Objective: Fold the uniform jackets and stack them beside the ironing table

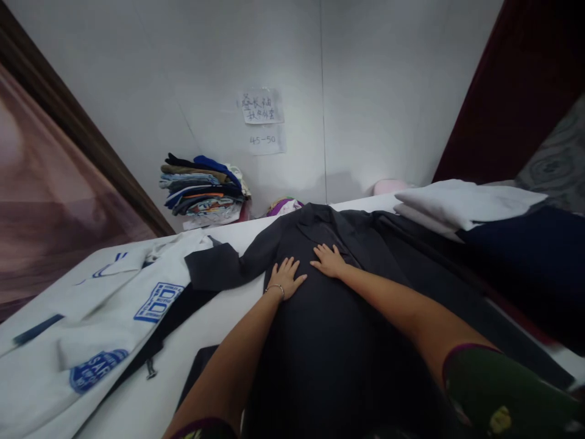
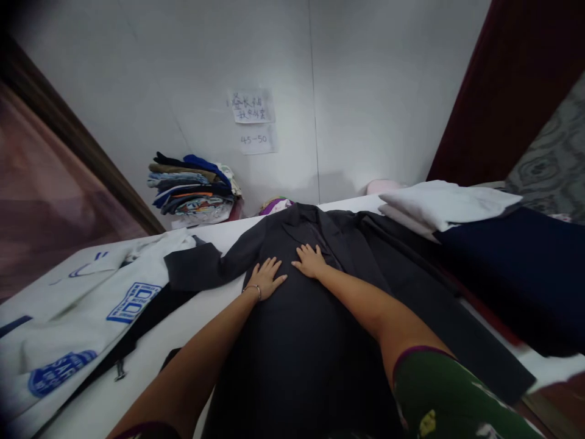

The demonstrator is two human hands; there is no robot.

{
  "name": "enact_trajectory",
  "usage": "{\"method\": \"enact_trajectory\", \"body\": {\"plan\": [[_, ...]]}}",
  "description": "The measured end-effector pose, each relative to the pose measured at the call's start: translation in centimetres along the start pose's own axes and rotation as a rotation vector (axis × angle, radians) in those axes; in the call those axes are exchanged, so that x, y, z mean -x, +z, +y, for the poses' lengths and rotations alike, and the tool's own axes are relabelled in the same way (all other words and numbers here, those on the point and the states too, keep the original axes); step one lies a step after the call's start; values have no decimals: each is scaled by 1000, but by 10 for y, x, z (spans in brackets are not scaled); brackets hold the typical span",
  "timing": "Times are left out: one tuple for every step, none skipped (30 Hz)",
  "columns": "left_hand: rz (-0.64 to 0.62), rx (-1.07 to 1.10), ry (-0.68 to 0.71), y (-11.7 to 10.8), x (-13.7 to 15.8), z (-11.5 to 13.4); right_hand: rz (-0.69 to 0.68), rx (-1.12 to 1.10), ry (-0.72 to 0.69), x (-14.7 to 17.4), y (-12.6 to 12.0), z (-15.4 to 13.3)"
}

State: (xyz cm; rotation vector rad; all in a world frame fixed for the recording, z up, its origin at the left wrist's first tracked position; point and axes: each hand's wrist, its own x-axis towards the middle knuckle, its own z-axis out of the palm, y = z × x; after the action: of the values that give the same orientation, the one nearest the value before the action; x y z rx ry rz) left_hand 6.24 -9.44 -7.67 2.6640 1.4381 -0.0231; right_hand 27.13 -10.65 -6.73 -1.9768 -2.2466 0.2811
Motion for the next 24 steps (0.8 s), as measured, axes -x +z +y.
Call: {"method": "enact_trajectory", "body": {"plan": [[-16, 4, -4, -4, -1, 1, -3, -9, -7, 13, 1, -1], [-38, 12, -16, -7, -2, 4, 3, -19, -12, 26, 1, -1], [-62, 23, -39, -11, -1, 7, 18, -29, -14, 39, 0, 0], [-77, 32, -62, -13, 1, 13, 31, -38, -18, 52, -2, 2], [-79, 36, -75, -15, 6, 19, 33, -43, -24, 64, -5, 3], [-69, 36, -69, -15, 11, 26, 21, -44, -34, 77, -7, 5], [-58, 34, -44, -14, 19, 34, -7, -44, -46, 89, -9, 6], [-49, 33, -4, -12, 27, 42, -37, -44, -57, 102, -11, 7], [-46, 34, 41, -9, 36, 49, -52, -47, -70, 115, -13, 7], [-50, 40, 78, -6, 44, 54, -48, -54, -85, 129, -14, 7], [-60, 51, 97, -4, 51, 59, -26, -65, -102, 143, -16, 7], [-69, 65, 96, -3, 57, 61, 6, -80, -119, 158, -17, 8], [-72, 83, 81, -3, 60, 62, 41, -97, -134, 173, -19, 10], [-66, 103, 61, -6, 62, 63, 78, -113, -144, 188, -21, 13], [-53, 127, 39, -10, 62, 64, 118, -127, -141, 204, -23, 18], [-27, 153, 23, -15, 60, 65, 165, -139, -121, 219, -25, 25], [10, 182, 17, -21, 57, 67, 220, -148, -86, 234, -26, 33], [52, 215, 20, -28, 53, 71, 280, -153, -36, 248, -27, 43], [88, 255, 26, -34, 48, 77, 336, -155, 22, 262, -27, 52], [111, 308, 26, -40, 42, 86, 382, -158, 85, 274, -27, 62], [122, 367, 20, -44, 36, 96, 410, -170, 147, 284, -25, 71], [125, 425, 11, -47, 28, 108, 418, -197, 206, 293, -23, 79], [123, 474, -1, -48, 20, 122, 410, -237, 262, 299, -20, 85], [121, 510, -14, -48, 11, 136, 394, -283, 314, 303, -17, 90]]}}
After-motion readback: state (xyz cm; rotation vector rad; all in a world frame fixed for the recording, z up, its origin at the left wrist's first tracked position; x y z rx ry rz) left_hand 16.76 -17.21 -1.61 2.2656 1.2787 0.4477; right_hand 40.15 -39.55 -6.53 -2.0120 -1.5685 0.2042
